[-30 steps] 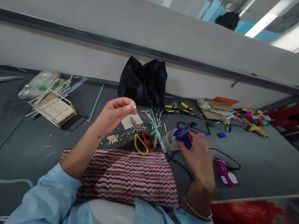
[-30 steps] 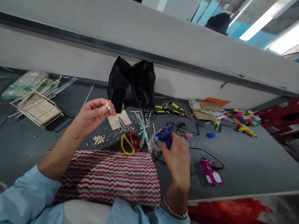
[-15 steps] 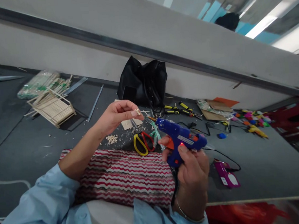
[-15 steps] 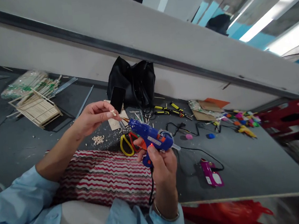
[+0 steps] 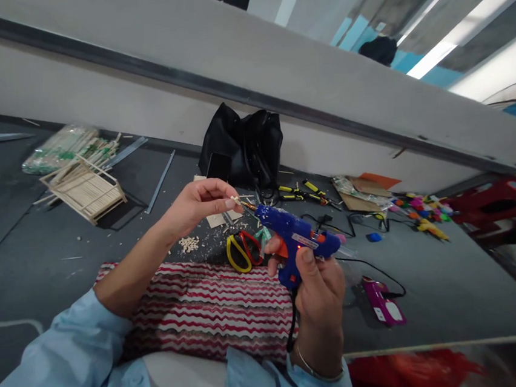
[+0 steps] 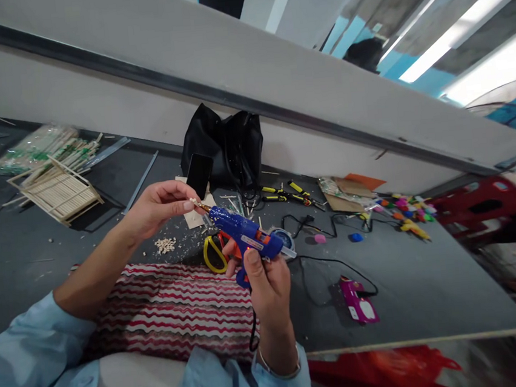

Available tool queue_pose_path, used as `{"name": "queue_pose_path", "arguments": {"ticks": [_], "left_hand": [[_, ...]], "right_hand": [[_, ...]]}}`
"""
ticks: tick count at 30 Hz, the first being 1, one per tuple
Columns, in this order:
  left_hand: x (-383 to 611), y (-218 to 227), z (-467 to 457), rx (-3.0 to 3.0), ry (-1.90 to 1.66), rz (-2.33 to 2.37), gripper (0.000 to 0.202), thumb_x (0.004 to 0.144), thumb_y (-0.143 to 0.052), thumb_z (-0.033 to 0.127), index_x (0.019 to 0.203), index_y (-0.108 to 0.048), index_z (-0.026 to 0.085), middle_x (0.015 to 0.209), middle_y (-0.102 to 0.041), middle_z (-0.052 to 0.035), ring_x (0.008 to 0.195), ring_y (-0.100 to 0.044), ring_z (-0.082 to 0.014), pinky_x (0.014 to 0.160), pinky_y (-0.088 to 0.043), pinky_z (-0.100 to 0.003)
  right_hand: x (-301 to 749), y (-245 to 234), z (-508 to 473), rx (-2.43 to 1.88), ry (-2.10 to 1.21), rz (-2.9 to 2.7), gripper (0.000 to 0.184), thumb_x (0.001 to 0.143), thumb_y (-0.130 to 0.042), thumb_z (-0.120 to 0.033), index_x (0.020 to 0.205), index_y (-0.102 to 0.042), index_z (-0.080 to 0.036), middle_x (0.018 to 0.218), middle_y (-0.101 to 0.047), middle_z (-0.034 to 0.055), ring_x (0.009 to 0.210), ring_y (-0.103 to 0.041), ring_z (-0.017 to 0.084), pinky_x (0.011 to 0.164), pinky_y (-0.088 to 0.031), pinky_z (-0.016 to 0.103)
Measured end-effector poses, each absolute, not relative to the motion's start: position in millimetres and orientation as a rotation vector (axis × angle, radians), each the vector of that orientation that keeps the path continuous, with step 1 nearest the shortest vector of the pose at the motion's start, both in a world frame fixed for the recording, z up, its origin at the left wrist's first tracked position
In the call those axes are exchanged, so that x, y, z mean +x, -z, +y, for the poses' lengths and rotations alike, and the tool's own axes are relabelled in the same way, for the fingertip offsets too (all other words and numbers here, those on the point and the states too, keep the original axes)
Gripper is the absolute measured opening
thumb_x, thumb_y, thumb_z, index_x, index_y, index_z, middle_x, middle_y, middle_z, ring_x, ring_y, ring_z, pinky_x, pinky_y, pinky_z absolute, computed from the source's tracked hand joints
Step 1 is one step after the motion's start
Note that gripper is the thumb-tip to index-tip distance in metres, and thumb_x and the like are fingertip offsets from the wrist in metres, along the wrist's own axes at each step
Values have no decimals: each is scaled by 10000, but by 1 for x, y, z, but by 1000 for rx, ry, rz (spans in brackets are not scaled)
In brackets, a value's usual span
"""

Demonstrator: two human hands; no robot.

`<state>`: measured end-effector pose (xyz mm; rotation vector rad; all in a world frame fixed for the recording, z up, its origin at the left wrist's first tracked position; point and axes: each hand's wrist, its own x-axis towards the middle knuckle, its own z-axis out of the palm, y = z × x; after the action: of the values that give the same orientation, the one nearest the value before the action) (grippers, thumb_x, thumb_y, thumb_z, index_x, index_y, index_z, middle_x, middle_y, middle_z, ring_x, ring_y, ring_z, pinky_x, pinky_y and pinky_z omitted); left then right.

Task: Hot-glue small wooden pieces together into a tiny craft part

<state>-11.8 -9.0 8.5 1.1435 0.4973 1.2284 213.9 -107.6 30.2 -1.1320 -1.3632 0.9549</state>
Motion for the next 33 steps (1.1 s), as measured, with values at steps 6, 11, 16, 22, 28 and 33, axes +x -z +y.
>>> {"name": "queue_pose_path", "arguments": {"ticks": [6,11,16,22,28,33], "left_hand": [[-11,-8,-9,1163,-1249,529,218,775,-887,311,877,-766,161,822,-813,-56,795,-767,-156,761,-569,-251],[-10,-9,-10,1148,-1235,518,207,778,-881,304,877,-768,163,815,-812,-56,794,-766,-158,780,-572,-261],[-10,-10,-11,1144,-1223,510,200,778,-883,300,877,-773,165,808,-815,-56,787,-762,-149,764,-560,-247],[-11,-11,-11,1144,-1213,533,225,774,-887,324,878,-770,163,822,-815,-64,790,-758,-158,763,-562,-261],[-11,-10,-10,1142,-1218,505,227,768,-896,317,873,-772,159,808,-814,-52,781,-756,-137,763,-557,-233],[-10,-11,-11,1133,-1210,509,226,763,-900,309,866,-769,156,799,-814,-44,778,-756,-131,749,-550,-220]], "right_hand": [[209,-31,-107,-1106,-1024,-1315,357,966,-624,-552,883,-727,-220,877,-732,57,636,-652,175,558,-543,319],[211,-27,-105,-1103,-1054,-1323,371,974,-605,-568,922,-717,-218,927,-734,58,632,-646,161,551,-538,305],[214,-23,-103,-1054,-1079,-1334,340,995,-595,-530,942,-711,-215,901,-726,51,648,-657,159,566,-545,300],[213,-24,-103,-1071,-1071,-1321,366,991,-591,-545,921,-706,-205,858,-723,57,639,-660,172,541,-537,305],[213,-24,-103,-1043,-1090,-1322,357,1000,-595,-525,906,-706,-198,828,-709,43,631,-648,154,550,-530,296],[214,-23,-102,-1006,-1095,-1344,357,1012,-585,-513,907,-712,-195,837,-701,39,634,-638,142,571,-527,295]]}}
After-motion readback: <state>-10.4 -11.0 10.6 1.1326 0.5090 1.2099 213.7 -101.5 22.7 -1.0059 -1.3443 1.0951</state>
